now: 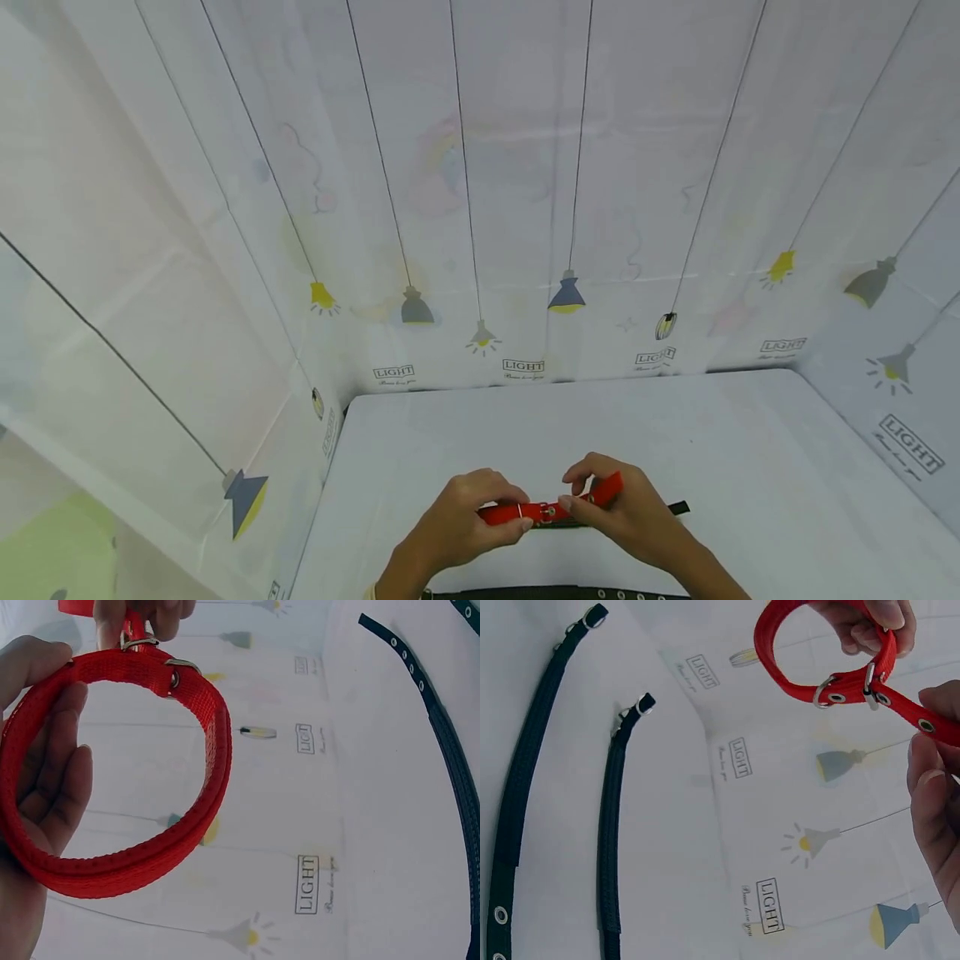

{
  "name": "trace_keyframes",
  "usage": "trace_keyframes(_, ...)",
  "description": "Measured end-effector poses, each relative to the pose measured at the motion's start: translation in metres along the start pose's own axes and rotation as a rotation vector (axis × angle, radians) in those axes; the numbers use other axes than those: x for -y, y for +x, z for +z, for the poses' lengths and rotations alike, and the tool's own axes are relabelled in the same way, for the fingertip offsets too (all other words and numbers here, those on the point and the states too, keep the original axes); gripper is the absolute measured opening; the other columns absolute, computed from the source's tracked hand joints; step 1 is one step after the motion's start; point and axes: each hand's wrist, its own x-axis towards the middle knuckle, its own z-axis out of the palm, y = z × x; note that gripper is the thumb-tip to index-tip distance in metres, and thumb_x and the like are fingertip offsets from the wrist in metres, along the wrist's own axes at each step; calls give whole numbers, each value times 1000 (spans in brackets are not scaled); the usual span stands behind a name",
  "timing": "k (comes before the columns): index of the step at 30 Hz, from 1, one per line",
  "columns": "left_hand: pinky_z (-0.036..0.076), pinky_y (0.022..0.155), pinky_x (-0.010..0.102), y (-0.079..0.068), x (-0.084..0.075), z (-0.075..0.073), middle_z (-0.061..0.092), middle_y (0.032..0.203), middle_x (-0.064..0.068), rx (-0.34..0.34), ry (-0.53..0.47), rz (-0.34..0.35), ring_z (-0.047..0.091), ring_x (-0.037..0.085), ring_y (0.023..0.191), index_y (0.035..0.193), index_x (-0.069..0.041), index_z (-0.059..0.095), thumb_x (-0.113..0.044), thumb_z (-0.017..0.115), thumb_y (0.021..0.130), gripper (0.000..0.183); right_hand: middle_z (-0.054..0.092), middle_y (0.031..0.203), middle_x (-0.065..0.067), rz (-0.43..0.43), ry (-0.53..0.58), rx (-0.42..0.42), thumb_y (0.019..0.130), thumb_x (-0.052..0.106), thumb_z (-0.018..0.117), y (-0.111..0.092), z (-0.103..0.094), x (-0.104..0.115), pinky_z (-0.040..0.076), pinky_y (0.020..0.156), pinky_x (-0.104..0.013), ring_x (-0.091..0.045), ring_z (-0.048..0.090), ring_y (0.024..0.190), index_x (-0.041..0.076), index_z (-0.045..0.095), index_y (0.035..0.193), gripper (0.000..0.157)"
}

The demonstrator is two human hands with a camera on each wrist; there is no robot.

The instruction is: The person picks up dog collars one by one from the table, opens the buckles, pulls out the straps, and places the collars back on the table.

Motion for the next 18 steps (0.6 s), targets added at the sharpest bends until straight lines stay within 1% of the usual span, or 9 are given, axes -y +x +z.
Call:
trace_keyframes(2,48,65,6,1,0,-1,70,85,-4,-14,12,14,59,0,75,99,-13,73,-16,74,89,10,65,83,8,38,28,24,93,20,73,1,2,-1,53,52,-25,-5,59,65,22,67,98,8)
trace_keyframes(4,48,64,6,2,-1,-1,69,85,-4,-27,26,28,59,0,75,99,-13,72,-15,74,89,10,67,80,6,81,81,74,95,19,69,2,2,-1,54,51,-27,-4,59,60,19,69,96,1)
trace_keyframes(7,47,64,5,3,0,-1,69,85,-4,-43,39,41,59,0,75,99,-13,72,-15,74,89,10,67,74,4,126,146,155,98,18,64,2,2,-4,54,49,-30,-5,60,54,14,72,93,9)
trace_keyframes(10,47,64,5,3,0,0,69,86,-4,-53,45,41,60,1,76,100,-14,72,-15,74,89,12,66,69,4,139,184,203,100,16,60,3,1,-8,54,47,-30,-7,60,51,9,73,93,17)
trace_keyframes(15,47,64,6,1,1,-1,69,88,-4,-54,43,11,59,1,77,102,-14,71,-16,74,89,13,66,67,0,184,265,244,102,13,55,3,0,-12,54,45,-30,-8,60,50,5,73,93,21)
trace_keyframes(18,49,65,7,-1,2,-1,69,90,-4,-43,41,-30,59,2,78,104,-15,71,-17,73,90,14,67,68,-2,213,309,252,102,12,53,2,0,-13,53,46,-29,-8,59,50,2,72,94,23)
